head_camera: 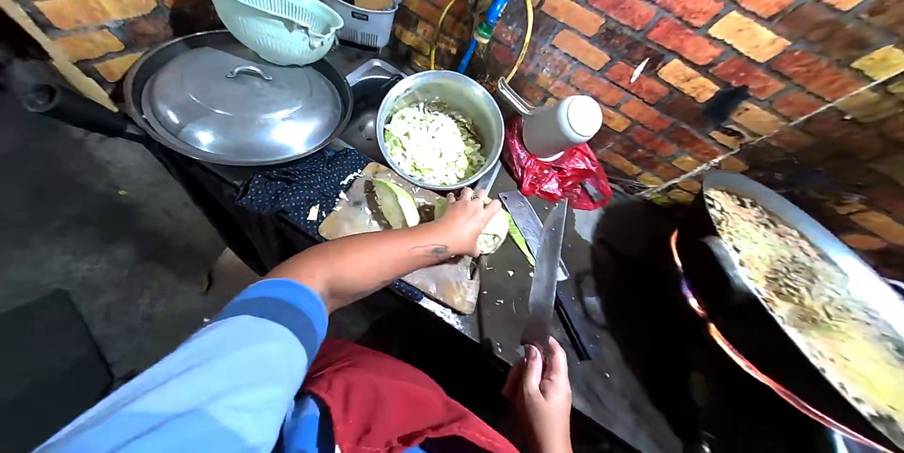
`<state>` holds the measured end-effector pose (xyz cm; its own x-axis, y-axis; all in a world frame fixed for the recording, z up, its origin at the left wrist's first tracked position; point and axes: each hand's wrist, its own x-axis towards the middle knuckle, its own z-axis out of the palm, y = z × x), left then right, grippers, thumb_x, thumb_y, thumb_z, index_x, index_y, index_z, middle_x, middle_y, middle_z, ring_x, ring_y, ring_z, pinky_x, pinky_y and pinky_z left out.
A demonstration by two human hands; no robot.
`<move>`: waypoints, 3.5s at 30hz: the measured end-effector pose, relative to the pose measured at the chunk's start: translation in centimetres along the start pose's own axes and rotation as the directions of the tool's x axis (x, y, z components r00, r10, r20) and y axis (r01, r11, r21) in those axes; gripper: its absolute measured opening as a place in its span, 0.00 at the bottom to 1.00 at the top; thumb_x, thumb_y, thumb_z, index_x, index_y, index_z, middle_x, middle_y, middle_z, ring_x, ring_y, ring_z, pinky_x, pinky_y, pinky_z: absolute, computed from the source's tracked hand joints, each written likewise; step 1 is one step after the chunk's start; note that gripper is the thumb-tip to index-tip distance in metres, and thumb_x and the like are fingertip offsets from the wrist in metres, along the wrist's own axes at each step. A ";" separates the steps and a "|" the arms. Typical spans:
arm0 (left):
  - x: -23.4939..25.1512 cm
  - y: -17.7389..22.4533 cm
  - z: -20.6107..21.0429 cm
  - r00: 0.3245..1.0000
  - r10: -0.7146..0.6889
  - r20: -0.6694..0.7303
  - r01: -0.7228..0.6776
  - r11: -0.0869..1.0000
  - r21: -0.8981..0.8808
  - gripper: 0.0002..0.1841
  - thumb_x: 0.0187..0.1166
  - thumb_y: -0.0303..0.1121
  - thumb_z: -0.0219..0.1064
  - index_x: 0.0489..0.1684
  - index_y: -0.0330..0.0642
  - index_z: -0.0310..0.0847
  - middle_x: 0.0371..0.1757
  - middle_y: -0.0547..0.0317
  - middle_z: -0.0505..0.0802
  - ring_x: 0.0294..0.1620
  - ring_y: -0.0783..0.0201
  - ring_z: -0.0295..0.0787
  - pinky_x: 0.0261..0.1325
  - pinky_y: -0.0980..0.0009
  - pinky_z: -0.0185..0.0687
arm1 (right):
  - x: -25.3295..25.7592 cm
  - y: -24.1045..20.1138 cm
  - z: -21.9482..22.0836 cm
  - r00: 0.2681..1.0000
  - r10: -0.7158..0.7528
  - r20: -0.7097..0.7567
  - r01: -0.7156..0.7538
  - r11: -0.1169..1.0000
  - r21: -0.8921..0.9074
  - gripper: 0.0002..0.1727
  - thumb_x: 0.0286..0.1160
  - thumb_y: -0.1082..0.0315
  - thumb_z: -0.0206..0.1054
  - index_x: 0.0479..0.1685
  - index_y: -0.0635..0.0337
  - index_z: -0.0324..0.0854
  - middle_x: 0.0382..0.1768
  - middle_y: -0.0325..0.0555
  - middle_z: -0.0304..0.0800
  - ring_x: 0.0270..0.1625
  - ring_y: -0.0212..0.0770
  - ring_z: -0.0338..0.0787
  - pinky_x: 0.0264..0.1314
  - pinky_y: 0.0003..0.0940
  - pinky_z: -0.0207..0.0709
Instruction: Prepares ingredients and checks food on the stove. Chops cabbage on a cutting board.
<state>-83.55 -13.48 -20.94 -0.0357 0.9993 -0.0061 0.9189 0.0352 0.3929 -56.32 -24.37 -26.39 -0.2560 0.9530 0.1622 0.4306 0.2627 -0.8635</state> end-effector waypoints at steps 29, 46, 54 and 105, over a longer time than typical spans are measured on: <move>-13.6 -15.0 -4.9 0.990 0.028 0.136 -0.045 0.992 0.119 0.22 0.88 0.37 0.64 0.81 0.49 0.78 0.70 0.45 0.85 0.71 0.41 0.82 0.70 0.49 0.81 | -0.4 -9.4 15.1 0.905 0.106 0.412 0.102 0.886 -0.452 0.35 0.89 0.72 0.48 0.96 0.54 0.50 0.29 0.53 0.93 0.28 0.51 0.93 0.37 0.54 0.88; -14.3 -15.6 -3.9 0.999 0.024 0.040 -0.025 0.999 0.021 0.22 0.86 0.35 0.66 0.79 0.52 0.80 0.71 0.46 0.86 0.74 0.40 0.81 0.69 0.47 0.82 | 0.1 -10.5 17.3 0.890 0.144 0.433 0.102 0.863 -0.495 0.34 0.90 0.72 0.46 0.97 0.54 0.47 0.34 0.57 0.94 0.32 0.54 0.94 0.41 0.55 0.88; -15.4 -16.3 -3.7 0.995 0.041 -0.093 -0.052 0.991 -0.122 0.24 0.83 0.31 0.69 0.79 0.45 0.77 0.71 0.42 0.88 0.73 0.40 0.83 0.76 0.46 0.77 | 0.9 -11.6 15.7 0.918 0.023 0.397 0.166 0.885 -0.435 0.33 0.89 0.72 0.49 0.94 0.59 0.53 0.36 0.57 0.94 0.30 0.51 0.93 0.39 0.52 0.88; -16.4 -20.2 2.0 0.839 0.054 -0.541 -0.312 0.863 -0.398 0.07 0.78 0.20 0.68 0.45 0.33 0.92 0.56 0.45 0.94 0.59 0.54 0.93 0.67 0.58 0.87 | -0.9 -13.2 21.6 0.855 0.239 0.460 0.137 0.752 -0.645 0.39 0.87 0.72 0.46 0.99 0.46 0.38 0.28 0.52 0.92 0.30 0.54 0.93 0.38 0.54 0.87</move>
<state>-100.78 -30.55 -30.59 -0.1930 0.8358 0.5140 0.6475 -0.2851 0.7067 -80.45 -31.94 -25.44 -0.5142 0.8080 -0.2877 0.8469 0.4253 -0.3193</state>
